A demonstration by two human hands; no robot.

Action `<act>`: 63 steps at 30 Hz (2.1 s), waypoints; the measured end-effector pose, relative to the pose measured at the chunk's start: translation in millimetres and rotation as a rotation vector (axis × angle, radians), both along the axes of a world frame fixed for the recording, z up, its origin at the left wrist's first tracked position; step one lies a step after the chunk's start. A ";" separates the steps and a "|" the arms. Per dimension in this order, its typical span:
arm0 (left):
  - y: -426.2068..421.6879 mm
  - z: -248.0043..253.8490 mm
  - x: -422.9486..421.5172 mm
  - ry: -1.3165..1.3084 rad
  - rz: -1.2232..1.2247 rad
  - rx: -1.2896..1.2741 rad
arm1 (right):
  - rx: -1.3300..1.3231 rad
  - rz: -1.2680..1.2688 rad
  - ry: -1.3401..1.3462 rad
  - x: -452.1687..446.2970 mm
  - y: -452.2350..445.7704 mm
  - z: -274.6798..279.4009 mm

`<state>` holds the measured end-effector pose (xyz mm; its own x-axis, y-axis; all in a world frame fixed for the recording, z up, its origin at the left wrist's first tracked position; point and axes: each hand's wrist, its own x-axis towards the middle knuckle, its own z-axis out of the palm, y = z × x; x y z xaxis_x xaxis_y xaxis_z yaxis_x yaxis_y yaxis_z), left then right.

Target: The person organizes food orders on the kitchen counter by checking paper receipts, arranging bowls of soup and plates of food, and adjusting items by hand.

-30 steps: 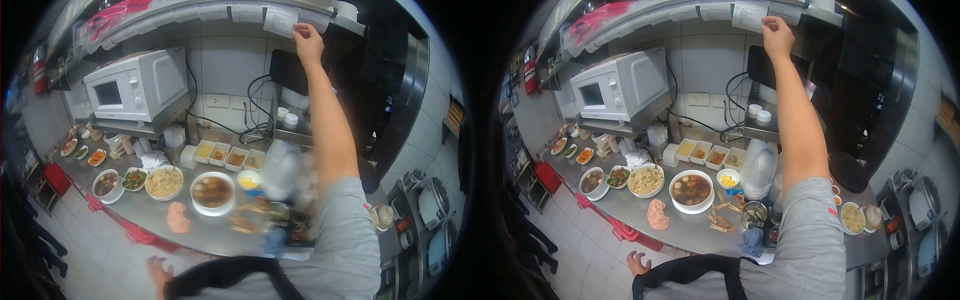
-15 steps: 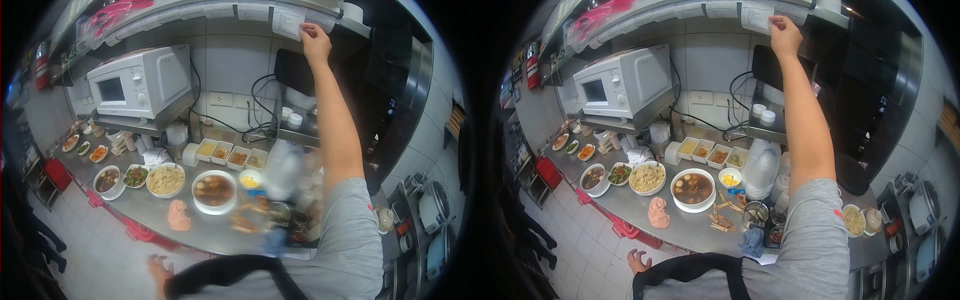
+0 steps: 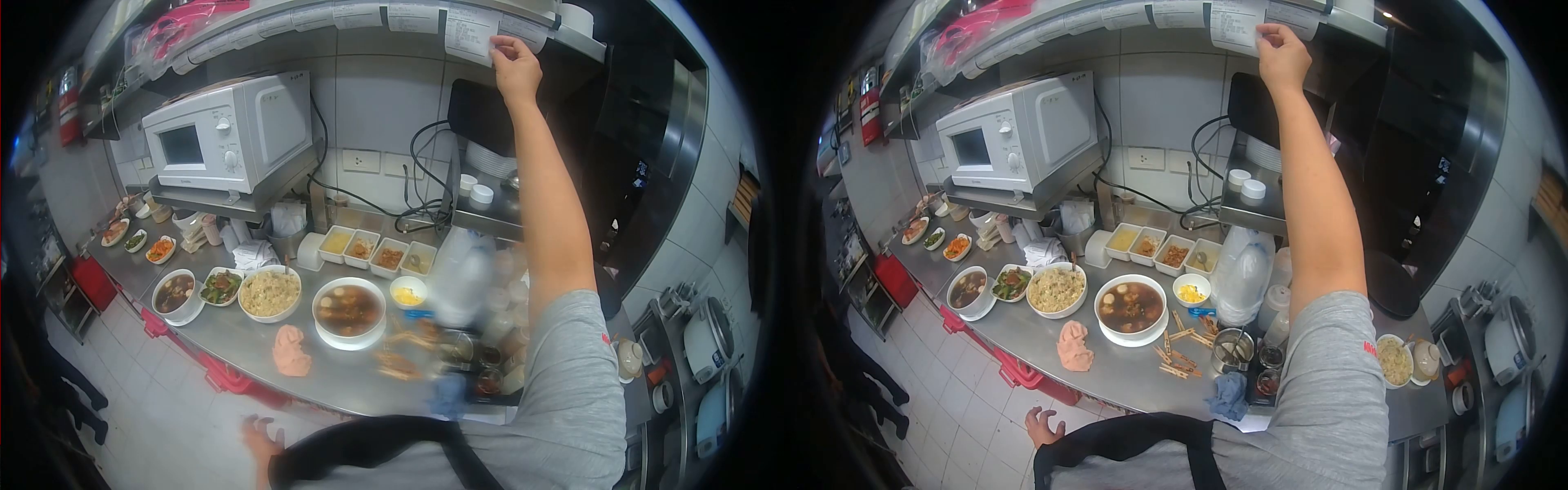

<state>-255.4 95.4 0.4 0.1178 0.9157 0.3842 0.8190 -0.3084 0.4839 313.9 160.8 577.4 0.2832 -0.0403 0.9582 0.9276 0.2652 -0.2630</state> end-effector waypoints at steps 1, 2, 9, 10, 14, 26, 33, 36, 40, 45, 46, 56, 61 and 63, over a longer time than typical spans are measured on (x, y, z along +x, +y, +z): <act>-0.3 -0.5 -0.1 -0.003 -0.002 -0.004 | -0.002 -0.007 -0.004 -0.1 -0.3 0.0; -0.5 -0.6 -0.1 -0.006 -0.005 -0.007 | -0.003 -0.007 0.000 -0.2 -0.5 0.0; -11.2 9.3 5.4 -0.017 0.012 -0.039 | -0.012 -0.025 -0.021 2.4 1.1 0.8; -11.8 9.7 5.1 -0.009 0.005 -0.037 | -0.011 -0.029 -0.034 3.4 2.4 0.1; -14.0 19.8 13.1 0.011 -0.001 0.010 | -0.008 -0.028 -0.065 4.0 5.5 0.3; 37.3 81.7 7.3 0.038 0.073 0.114 | 0.074 0.081 -0.418 -45.8 -61.9 -9.0; 170.7 168.8 -73.5 -0.113 0.259 0.247 | 0.249 0.183 -1.130 -140.9 -135.5 -26.8; 253.1 193.8 -134.2 -0.233 0.382 0.190 | 0.340 -0.020 -1.257 -171.9 -138.2 -41.0; 389.1 182.9 -224.2 -0.577 0.382 0.081 | 0.231 -0.149 -1.150 -212.9 -132.1 -67.6; 520.0 155.4 -269.2 -0.628 0.315 -0.122 | 0.373 -0.178 -1.029 -314.5 -23.3 -110.6; 535.0 159.4 -273.5 -0.622 0.309 -0.144 | 0.303 -0.239 -1.003 -327.0 -8.4 -120.1; 645.2 100.7 -330.3 -1.067 0.340 -0.293 | 0.182 -0.181 -0.813 -393.4 58.2 -153.2; 688.4 95.2 -360.5 -1.226 0.440 -0.328 | 0.112 -0.237 -0.735 -416.0 95.5 -160.2; 730.2 97.2 -381.8 -1.257 0.436 -0.313 | 0.099 -0.243 -0.688 -437.0 120.3 -163.1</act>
